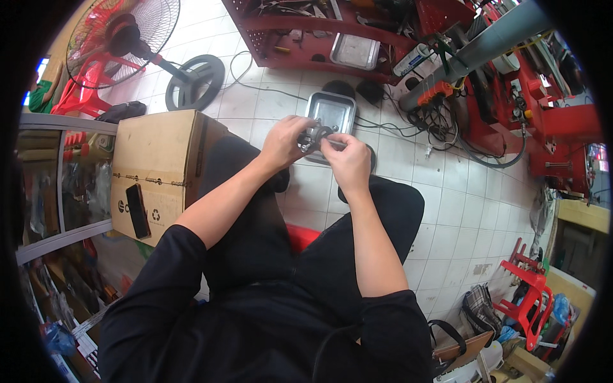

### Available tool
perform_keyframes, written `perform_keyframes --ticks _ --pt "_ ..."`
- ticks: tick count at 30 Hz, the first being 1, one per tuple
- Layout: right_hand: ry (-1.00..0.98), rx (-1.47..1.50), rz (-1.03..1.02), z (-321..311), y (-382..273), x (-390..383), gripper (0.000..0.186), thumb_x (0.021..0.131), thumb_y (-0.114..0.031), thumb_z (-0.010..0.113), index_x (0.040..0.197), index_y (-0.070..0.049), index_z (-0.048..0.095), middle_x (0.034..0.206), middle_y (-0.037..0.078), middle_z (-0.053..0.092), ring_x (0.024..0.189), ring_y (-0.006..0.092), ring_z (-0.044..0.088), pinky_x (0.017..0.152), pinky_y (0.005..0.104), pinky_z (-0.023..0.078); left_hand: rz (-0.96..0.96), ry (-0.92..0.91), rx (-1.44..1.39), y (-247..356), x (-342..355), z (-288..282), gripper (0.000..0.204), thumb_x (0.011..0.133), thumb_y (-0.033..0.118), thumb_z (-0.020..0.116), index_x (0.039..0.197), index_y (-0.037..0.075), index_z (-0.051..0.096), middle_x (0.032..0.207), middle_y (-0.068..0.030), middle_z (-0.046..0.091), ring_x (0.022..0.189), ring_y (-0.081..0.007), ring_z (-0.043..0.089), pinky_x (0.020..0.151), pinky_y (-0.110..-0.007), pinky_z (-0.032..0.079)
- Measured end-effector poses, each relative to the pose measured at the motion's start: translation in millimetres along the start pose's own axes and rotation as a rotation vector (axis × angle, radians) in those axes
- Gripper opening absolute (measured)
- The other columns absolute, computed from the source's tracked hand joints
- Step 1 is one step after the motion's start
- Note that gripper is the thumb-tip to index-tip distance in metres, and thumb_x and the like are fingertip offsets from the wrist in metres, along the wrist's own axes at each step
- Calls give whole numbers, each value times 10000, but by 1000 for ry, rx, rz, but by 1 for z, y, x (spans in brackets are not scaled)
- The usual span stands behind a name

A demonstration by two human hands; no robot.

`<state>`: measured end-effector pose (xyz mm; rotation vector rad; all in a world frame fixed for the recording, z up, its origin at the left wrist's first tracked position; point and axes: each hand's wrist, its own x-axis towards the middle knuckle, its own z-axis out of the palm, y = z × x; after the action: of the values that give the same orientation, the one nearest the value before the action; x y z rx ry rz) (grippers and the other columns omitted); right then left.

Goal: The person sits on a low stool and works on a metallic mechanical component, likely a brake caliper, resting on their lap. They use a small tool to manipulate internal parts, rotate the component to access different sides, and place small pieces into a metal tray.

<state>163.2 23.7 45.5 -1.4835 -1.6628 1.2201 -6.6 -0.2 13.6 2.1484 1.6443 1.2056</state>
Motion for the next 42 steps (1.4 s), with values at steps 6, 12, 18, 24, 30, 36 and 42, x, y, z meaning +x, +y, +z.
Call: perform_keyframes --ticks 6,12,18,24,30,36,42 --pt "-41 44 39 -1 6 2 259 752 -187 693 889 32 673 707 134 674 644 165 650 615 277 490 23 -16 34 1 0 0 487 531 47 715 998 82 581 834 -83 609 788 -283 573 696 -382 468" --pt "-31 32 -63 -1 5 0 242 754 -182 682 872 30 668 687 111 669 611 144 626 582 276 475 -26 -66 6 0 -2 -2 506 513 36 701 1002 81 579 840 -86 612 799 -286 574 700 -393 469" --pt "-29 -37 -24 -3 0 -2 238 760 -204 671 859 12 672 669 120 662 609 160 637 583 273 477 42 -10 48 1 0 -3 384 606 107 740 963 79 604 818 -88 625 792 -274 593 693 -369 472" --pt "1 -17 -18 -1 0 -5 204 756 -189 671 865 -17 680 705 108 663 629 165 646 587 271 479 24 7 34 -1 0 -2 481 512 -9 679 974 76 580 868 -90 618 838 -293 583 732 -389 474" --pt "-5 -289 -382 -11 -7 -2 150 723 -177 676 838 -81 690 780 64 625 638 252 616 582 335 483 6 -22 -17 0 0 -4 456 516 -22 673 951 65 573 842 -99 611 798 -302 574 696 -388 470" --pt "17 -399 -462 -11 -6 -2 152 710 -192 686 814 -81 685 752 74 615 623 278 605 573 359 482 31 -30 10 1 1 -4 381 614 147 755 947 61 590 808 -98 612 771 -285 583 684 -373 468" --pt "49 -389 -475 -9 -9 -4 128 703 -184 685 780 -82 681 750 68 614 609 276 603 557 355 480 34 -34 -16 3 1 -4 378 619 143 752 946 56 583 804 -100 609 767 -283 580 682 -372 467"
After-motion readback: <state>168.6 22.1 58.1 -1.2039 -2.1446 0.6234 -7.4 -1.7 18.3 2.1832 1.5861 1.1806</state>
